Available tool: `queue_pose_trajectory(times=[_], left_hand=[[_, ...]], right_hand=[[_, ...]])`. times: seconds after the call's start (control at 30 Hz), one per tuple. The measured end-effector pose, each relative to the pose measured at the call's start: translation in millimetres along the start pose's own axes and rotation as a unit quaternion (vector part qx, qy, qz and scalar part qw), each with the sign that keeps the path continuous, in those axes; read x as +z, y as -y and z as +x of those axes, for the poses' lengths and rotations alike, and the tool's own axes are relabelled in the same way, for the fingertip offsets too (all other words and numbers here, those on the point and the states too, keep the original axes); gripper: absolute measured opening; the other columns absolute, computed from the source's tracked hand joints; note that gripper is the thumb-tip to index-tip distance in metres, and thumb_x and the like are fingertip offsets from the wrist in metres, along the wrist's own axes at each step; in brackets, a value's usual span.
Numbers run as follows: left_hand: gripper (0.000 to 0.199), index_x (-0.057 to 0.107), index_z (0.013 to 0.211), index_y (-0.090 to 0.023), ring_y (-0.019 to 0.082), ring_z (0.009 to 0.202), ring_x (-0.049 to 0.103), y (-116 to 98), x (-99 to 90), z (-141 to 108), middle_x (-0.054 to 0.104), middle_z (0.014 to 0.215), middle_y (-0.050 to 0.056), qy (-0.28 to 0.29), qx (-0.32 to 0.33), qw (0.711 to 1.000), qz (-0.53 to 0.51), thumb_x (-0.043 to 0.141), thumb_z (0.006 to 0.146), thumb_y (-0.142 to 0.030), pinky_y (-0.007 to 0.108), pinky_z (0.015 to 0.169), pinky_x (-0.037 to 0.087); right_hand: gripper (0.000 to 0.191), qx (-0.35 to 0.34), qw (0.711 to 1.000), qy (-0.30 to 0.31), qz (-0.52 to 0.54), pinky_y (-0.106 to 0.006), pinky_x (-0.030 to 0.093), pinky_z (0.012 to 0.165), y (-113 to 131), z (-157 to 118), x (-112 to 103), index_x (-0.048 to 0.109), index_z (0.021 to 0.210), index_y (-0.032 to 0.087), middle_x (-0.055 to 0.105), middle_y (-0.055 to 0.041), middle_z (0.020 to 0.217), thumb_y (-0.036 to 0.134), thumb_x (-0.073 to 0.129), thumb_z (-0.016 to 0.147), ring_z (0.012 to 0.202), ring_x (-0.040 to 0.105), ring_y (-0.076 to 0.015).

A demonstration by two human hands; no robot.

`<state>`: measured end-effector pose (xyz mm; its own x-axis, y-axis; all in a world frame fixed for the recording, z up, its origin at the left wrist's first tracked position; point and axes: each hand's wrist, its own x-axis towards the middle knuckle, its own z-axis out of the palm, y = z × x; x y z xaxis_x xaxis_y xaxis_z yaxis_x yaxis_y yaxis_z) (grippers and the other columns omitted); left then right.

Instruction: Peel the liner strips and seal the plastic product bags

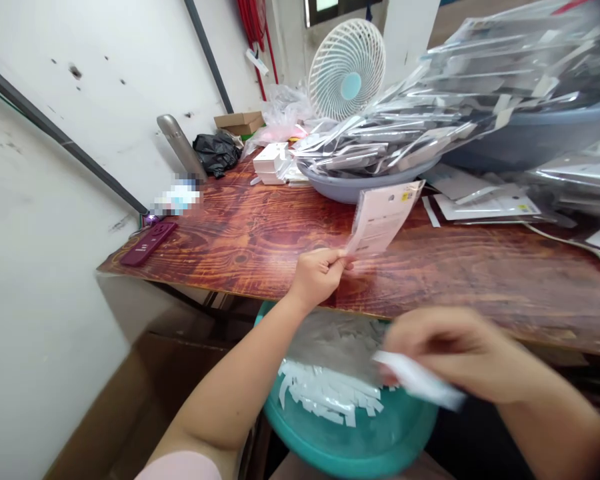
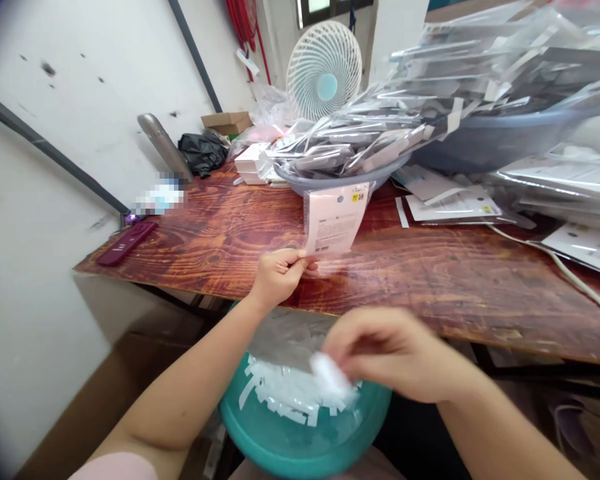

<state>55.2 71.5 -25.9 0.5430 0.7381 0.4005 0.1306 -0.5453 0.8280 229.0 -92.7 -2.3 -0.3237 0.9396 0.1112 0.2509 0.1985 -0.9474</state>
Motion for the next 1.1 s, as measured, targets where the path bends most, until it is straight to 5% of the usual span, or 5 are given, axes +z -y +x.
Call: queue_pose_trajectory(times=[0.03,0.43,0.57,0.77,1.1], left_hand=[[0.02,0.073,0.088,-0.02,0.019,0.078,0.069,0,0.1,-1,0.072,0.079,0.005,-0.002,-0.003,1.0,-0.008,0.055,0.084,-0.025,0.031,0.075,0.057],[0.018,0.073,0.081,-0.017,0.019,0.065,0.069,-6,-0.3,-5,0.07,0.072,0.005,-0.007,-0.067,0.989,-0.132,0.063,0.08,-0.031,0.031,0.063,0.061],[0.02,0.072,0.072,-0.015,0.019,0.057,0.069,-22,-8.3,-6,0.07,0.065,0.004,-0.021,-0.158,0.964,-0.214,0.069,0.074,-0.035,0.028,0.053,0.059],[0.025,0.07,0.061,-0.012,0.017,0.049,0.066,-41,-15.3,-7,0.07,0.059,0.006,-0.046,-0.204,0.933,-0.293,0.074,0.069,-0.035,0.025,0.049,0.056],[0.026,0.069,0.065,-0.011,0.016,0.047,0.065,-28,-1.9,-8,0.07,0.059,0.006,-0.066,-0.251,0.908,-0.329,0.078,0.065,-0.036,0.024,0.048,0.055]], right_hand=[[0.019,0.007,0.996,0.075,-0.042,-0.029,0.052,0.072,-4,4,14,0.069,0.094,0.025,0.07,-0.0066,0.097,0.035,0.057,0.084,0.084,0.066,-0.0189],[0.01,-0.027,0.982,-0.002,-0.185,-0.025,0.048,0.066,-8,8,50,0.063,0.084,0.019,0.062,-0.0039,0.077,0.018,0.053,0.084,0.069,0.058,-0.0127],[0.029,-0.06,0.985,-0.036,-0.156,-0.03,0.049,0.079,1,8,24,0.059,0.108,0.027,0.052,-0.0088,0.124,0.013,0.049,0.086,0.096,0.057,-0.0166],[0.029,-0.124,0.956,-0.259,-0.063,-0.026,0.048,0.07,13,33,-48,0.052,0.097,0.027,0.045,-0.0063,0.122,0.022,0.07,0.074,0.083,0.053,-0.0126],[0.03,-0.059,0.976,-0.158,0.139,-0.024,0.045,0.069,7,84,-65,0.053,0.08,0.018,0.054,0.0003,0.089,0.027,0.078,0.066,0.074,0.05,-0.0086]])
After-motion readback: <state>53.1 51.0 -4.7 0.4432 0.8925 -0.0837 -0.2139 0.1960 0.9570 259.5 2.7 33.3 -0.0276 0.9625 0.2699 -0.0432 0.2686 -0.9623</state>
